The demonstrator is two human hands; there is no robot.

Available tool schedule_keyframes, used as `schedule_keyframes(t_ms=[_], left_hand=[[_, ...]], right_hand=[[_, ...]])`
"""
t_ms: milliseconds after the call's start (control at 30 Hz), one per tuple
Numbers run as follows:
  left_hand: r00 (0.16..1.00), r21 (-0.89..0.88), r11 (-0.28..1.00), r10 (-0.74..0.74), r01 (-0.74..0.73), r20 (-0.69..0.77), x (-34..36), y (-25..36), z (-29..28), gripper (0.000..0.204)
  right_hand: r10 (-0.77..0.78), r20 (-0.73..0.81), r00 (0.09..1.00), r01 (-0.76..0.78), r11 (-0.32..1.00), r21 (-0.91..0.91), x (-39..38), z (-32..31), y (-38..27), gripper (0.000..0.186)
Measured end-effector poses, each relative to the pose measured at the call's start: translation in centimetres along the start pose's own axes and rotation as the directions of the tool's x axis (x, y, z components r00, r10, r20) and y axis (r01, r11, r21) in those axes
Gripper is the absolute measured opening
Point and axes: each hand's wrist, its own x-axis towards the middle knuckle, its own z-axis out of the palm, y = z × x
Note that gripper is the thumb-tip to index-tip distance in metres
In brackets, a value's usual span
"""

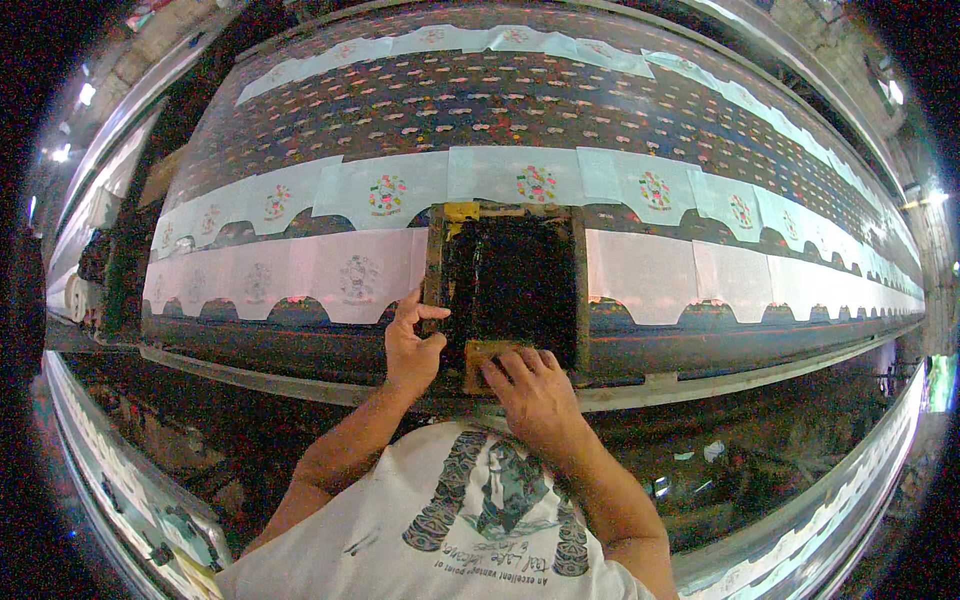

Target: The person holds a wooden screen-printing frame and repeatedly rubs a dark viscous substance across its surface with a small wooden block. The person moves along a long table with patterned fabric laid out, then places a white sheet on the table and continues rubbing the frame.

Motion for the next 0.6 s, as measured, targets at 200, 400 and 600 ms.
schedule_keyframes(t_ms=[200, 400, 600], left_hand=[[1.000, -0.079, 0.996, -0.030, 0.030, -0.004, 0.1, 0.3, 0.1, 0.040], [1.000, -0.120, 0.992, -0.026, 0.027, 0.010, 0.7, 0.5, -1.1, 0.044], [0.999, -0.094, 0.995, -0.015, 0.019, 0.040, 1.3, 0.0, -1.8, 0.048]], right_hand=[[-0.023, 0.184, 0.983, 0.017, 0.999, 0.034, 4.1, -5.1, 2.8, 0.044], [-0.038, 0.091, 0.995, 0.040, 0.999, -0.023, 11.6, -5.3, 6.6, 0.036], [0.037, -0.035, 0.999, -0.038, 0.999, -0.007, 17.3, -1.8, 9.1, 0.033]])
